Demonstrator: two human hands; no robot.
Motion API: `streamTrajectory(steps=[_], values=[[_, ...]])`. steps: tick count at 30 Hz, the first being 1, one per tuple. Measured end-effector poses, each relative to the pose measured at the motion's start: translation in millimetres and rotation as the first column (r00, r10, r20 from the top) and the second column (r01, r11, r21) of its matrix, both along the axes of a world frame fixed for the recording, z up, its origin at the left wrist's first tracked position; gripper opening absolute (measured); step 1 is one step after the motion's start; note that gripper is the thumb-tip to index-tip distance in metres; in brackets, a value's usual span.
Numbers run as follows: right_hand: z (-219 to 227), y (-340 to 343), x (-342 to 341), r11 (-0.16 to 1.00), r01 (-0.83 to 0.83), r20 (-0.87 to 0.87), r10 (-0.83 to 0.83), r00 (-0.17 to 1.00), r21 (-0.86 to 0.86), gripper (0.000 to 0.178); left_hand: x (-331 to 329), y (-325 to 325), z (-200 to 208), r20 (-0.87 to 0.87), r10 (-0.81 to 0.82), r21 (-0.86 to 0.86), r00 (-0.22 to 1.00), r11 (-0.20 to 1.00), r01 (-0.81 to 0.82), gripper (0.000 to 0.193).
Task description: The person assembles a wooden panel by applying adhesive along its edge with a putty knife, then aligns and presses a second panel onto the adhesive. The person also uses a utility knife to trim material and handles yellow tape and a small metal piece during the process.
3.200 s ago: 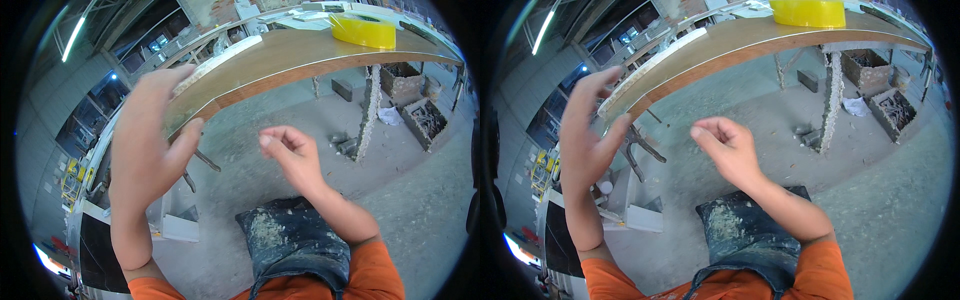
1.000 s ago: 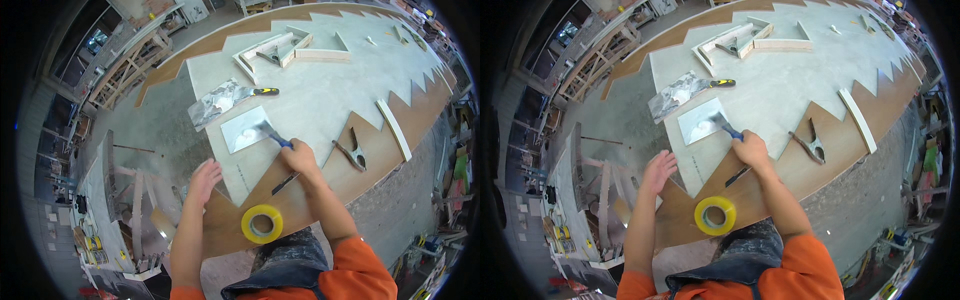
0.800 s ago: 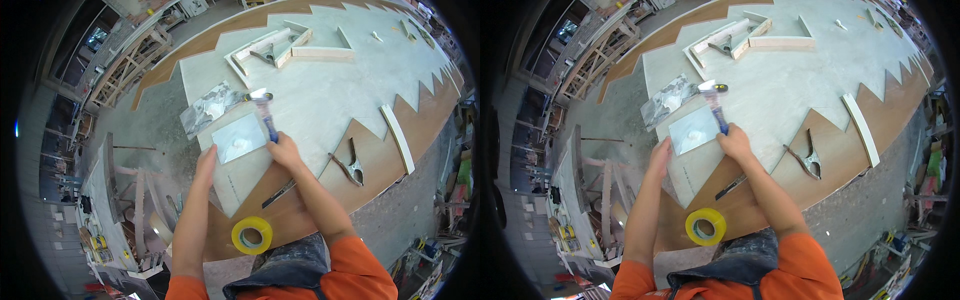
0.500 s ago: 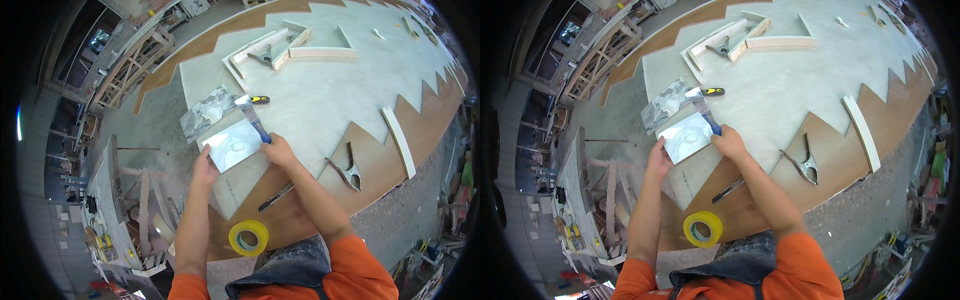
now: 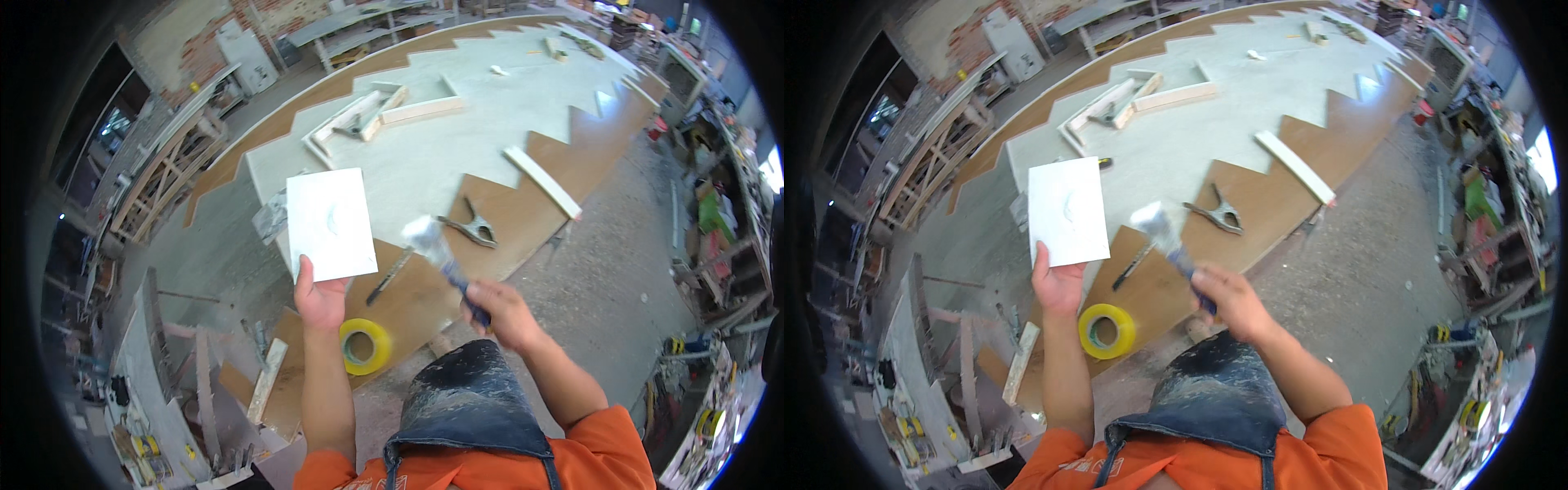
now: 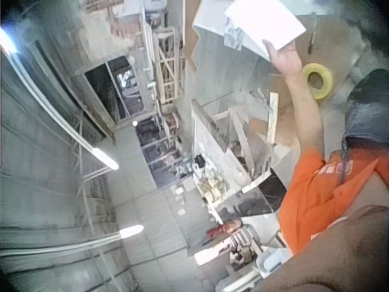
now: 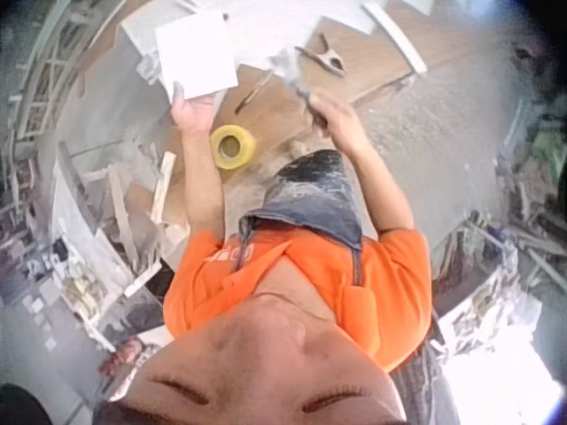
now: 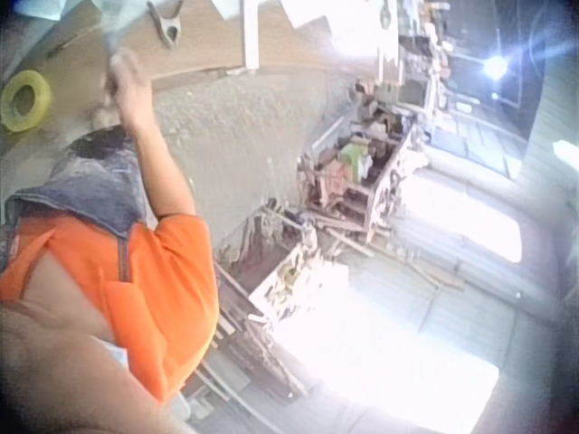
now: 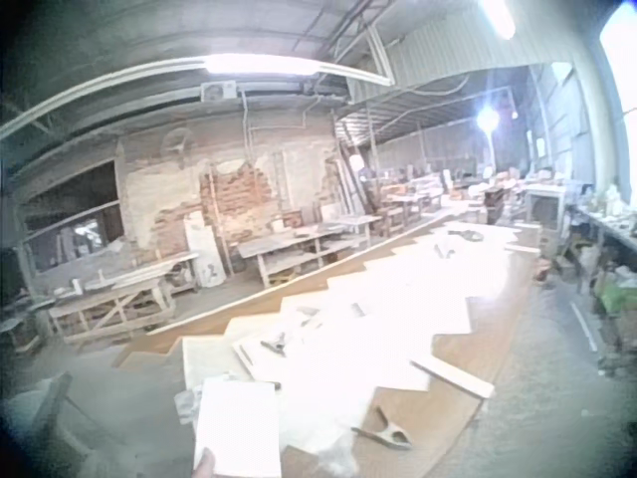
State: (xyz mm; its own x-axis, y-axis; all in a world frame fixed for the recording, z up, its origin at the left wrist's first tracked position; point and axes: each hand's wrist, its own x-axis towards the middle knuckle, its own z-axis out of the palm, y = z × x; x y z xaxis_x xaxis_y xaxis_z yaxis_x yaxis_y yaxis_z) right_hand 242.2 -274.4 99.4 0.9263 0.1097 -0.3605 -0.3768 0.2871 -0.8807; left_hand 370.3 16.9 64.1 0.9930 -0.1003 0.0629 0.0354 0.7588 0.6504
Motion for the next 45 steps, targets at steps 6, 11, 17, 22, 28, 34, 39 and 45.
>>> streamTrajectory(steps=[6,11,17,22,28,34,39,45], values=[[10.1,-18.2,-104.5,0.998,0.036,0.026,-0.037,0.999,0.057,0.034,-79.9,-116.8,8.6,0.170,0.078,0.077,0.982,0.993,-0.092,0.066],[15.4,-98.7,-144.1,0.942,0.334,0.055,-0.336,0.940,0.045,0.037,-122.3,-200.9,2.2,0.237,-0.169,0.194,0.957,0.973,0.123,0.071],[24.3,-310.4,-191.7,0.928,0.337,0.094,-0.326,0.941,-0.159,0.033,-109.7,-337.9,10.0,0.122,-0.560,0.397,0.819,0.784,0.477,0.081],[39.6,-474.5,-220.3,0.818,0.179,0.216,-0.068,0.974,-0.547,0.035,-88.5,-491.9,7.9,-0.091,-0.836,0.567,0.541,0.403,0.718,0.073],[52.6,-633.4,-248.0,0.703,0.282,0.241,-0.160,0.957,-0.653,0.032,-116.4,-707.5,1.6,-0.325,-0.818,0.393,0.475,0.341,0.854,0.055],[-1.7,-776.6,-229.6,0.222,0.714,0.616,-0.378,0.691,-0.664,0.031,-109.1,-924.7,-19.7,-0.269,-0.855,-0.160,0.443,0.493,0.855,0.063],[-35.0,-931.6,-185.2,0.127,0.733,0.618,-0.454,0.641,-0.668,0.040,-66.2,-1127.1,-27.6,-0.105,-0.895,-0.377,0.434,0.439,0.815,0.058],[1.4,-1118.5,-155.3,0.017,0.639,0.543,-0.510,0.667,-0.769,0.039,-21.9,-1344.1,-9.0,-0.156,-0.888,-0.333,0.433,0.461,0.823,0.057]])
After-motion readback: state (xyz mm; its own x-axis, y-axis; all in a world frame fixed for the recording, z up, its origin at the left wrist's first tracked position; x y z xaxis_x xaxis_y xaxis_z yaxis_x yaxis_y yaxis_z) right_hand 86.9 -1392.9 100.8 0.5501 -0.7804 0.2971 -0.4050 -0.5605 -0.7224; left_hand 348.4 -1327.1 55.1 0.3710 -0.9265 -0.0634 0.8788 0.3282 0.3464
